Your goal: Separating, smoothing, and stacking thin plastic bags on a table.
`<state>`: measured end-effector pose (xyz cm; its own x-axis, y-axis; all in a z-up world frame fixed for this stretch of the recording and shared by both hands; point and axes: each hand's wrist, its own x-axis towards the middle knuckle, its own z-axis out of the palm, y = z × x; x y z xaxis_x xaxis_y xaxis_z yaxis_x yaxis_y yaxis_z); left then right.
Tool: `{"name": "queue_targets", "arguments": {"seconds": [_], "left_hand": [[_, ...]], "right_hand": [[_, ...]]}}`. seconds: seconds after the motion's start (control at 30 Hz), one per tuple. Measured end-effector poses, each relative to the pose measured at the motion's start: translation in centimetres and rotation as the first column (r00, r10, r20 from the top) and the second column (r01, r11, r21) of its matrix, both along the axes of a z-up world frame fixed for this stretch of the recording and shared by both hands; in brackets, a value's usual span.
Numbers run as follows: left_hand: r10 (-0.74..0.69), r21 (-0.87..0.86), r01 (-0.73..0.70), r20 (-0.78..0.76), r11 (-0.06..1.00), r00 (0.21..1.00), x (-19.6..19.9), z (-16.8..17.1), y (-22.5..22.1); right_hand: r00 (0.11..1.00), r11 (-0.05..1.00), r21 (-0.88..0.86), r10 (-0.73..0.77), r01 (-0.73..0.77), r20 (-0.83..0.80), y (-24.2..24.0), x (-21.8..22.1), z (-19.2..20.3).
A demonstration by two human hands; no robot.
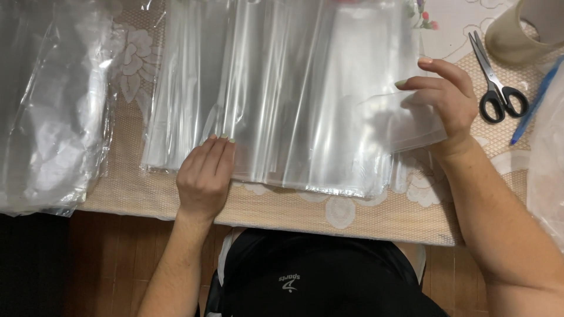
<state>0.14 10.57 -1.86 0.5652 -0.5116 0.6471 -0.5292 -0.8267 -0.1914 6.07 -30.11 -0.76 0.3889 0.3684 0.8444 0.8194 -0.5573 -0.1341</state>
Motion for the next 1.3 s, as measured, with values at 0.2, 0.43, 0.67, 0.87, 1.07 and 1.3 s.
{"name": "queue_targets", "arguments": {"seconds": [0.2,0.43,0.67,0.87,1.07,1.3], "left_hand": [[-0.026,-0.130,0.013,-0.096,0.991,0.995,0.0,-0.1,0.7],[0.125,-0.058,-0.147,-0.275,0.987,0.953,0.7,-0.1,4.4],[0.197,0.096,-0.182,-0.186,0.979,0.963,1.4,-2.0,8.8],[0.314,0.138,-0.298,-0.118,0.944,0.942,1.6,-4.1,11.7],[0.300,0.258,-0.290,-0.001,0.922,0.954,0.9,-3.4,12.6],[0.085,0.134,-0.088,0.031,0.987,0.996,-2.2,1.0,3.2]], "right_hand": [[0.999,0.999,0.041,0.029,-0.031,0.046,-0.2,0.4,-0.8],[1.000,1.000,-0.026,-0.014,0.015,0.016,-0.1,0.9,-1.9],[0.919,0.984,0.128,0.162,-0.123,-0.359,1.6,-0.4,0.0],[0.771,0.975,0.058,0.204,-0.212,-0.603,2.0,-1.5,4.3],[0.728,0.975,-0.010,0.160,-0.223,-0.667,1.7,-1.9,4.3],[0.816,0.986,0.076,0.168,-0.151,-0.553,2.0,-2.2,0.7]]}}
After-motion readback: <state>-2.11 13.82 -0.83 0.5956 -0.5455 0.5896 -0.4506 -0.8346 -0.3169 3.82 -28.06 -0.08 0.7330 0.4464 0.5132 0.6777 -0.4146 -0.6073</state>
